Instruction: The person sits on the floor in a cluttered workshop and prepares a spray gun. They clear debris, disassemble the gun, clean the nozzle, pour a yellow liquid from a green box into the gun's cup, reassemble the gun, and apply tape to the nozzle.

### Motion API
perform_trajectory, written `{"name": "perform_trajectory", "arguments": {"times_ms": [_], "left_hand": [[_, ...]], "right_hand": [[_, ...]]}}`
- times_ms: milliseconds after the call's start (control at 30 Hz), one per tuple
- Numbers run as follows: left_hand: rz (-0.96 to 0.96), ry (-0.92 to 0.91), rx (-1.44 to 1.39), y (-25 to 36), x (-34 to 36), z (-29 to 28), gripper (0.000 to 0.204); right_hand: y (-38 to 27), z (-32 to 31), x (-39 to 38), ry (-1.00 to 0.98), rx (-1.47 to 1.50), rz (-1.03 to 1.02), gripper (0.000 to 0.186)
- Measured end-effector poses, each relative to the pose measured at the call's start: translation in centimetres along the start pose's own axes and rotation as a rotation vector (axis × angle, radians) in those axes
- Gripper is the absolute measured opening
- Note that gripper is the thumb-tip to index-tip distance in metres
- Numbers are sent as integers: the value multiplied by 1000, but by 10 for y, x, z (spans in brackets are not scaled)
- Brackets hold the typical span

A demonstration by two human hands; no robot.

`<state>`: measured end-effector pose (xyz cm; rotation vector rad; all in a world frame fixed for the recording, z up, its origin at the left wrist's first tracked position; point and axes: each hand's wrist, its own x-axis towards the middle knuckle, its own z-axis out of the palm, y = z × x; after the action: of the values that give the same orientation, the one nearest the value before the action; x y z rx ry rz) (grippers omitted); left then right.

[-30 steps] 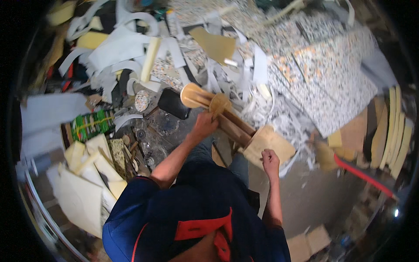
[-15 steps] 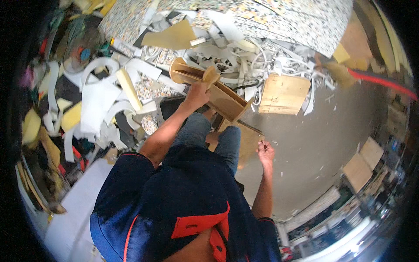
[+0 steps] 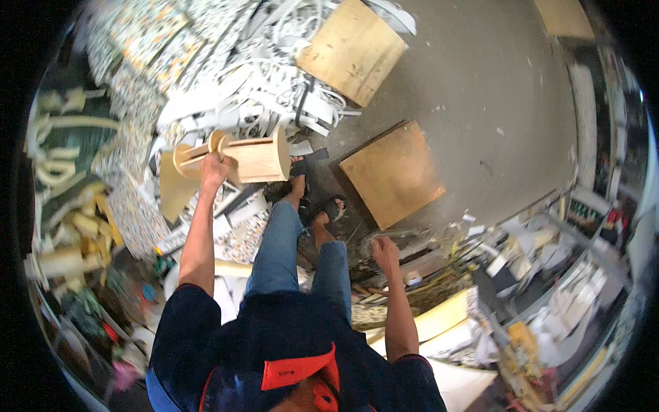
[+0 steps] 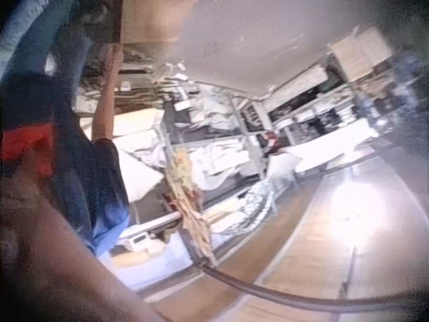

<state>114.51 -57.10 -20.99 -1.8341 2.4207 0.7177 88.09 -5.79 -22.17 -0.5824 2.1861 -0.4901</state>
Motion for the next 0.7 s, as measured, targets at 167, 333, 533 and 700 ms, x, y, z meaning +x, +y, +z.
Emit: {"name": "perform_trajectory", "arguments": {"times_ms": [167,333,533,700], "left_hand": [[116,-76,193,-91,100,85,32],[209,-19,274,-163,230,170,39],[262,126,372,-187,297,255,47],[495,283,549,-217,345,283,68]], "right_hand": [[34,75,-6,-120,19,283,40],[43,160,65,17,262,281,34],[84,328,173,-563,5,279,58],[91,422,194,-655,243,379,72]]}}
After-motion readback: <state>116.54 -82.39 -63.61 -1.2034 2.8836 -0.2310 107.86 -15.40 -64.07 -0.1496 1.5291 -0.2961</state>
